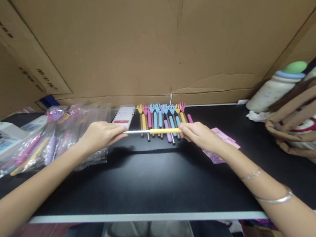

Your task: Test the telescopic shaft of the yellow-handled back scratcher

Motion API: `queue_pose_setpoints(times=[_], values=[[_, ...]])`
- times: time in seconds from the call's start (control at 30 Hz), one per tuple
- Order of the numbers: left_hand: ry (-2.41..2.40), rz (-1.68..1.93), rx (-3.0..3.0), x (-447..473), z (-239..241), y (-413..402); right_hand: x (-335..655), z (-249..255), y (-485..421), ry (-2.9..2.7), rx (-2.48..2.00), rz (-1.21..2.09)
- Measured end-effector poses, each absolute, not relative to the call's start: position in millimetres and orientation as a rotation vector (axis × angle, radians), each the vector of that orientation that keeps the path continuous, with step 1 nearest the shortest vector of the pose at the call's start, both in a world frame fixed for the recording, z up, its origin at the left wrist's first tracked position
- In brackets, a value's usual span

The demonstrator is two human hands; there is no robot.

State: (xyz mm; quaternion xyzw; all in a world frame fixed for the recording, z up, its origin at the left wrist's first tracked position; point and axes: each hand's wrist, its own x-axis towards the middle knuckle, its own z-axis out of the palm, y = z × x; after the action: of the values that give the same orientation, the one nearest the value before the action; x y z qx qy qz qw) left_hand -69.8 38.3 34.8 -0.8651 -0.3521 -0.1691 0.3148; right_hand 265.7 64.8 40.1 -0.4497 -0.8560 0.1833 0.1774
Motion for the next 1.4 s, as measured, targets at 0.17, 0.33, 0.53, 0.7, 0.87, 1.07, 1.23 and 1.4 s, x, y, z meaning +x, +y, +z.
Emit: queue_pose_setpoints(times=[0.17,0.33,0.53,0.7,0.87,1.07,1.23,1.4], values=[[-0.947,-0.449,-2.238,-70,42,35,273,57,61,-2.444,-1.243,0.337],[-0.961,-0.431,-2.193,-73,47,36,275,59,62,-2.442,-1.23,0.375],[-0.96,-0.425,-2.238,-75,42,40,272,43,67,-2.446,-1.209,0.419],[-0.942,-0.408,-2.284,-77,39,43,268,34,68,-2.455,-1.221,0.446],[-0.913,-0.402,-2.283,-79,38,44,264,29,68,-2.431,-1.219,0.517],[-0.893,-0.422,-2.28,-76,38,42,260,28,66,-2.374,-1.188,0.631],[-0.855,-0.438,-2.253,-74,38,41,259,27,64,-2.354,-1.147,0.724],[-0.85,-0.442,-2.238,-73,37,40,258,26,63,-2.335,-1.152,0.781]])
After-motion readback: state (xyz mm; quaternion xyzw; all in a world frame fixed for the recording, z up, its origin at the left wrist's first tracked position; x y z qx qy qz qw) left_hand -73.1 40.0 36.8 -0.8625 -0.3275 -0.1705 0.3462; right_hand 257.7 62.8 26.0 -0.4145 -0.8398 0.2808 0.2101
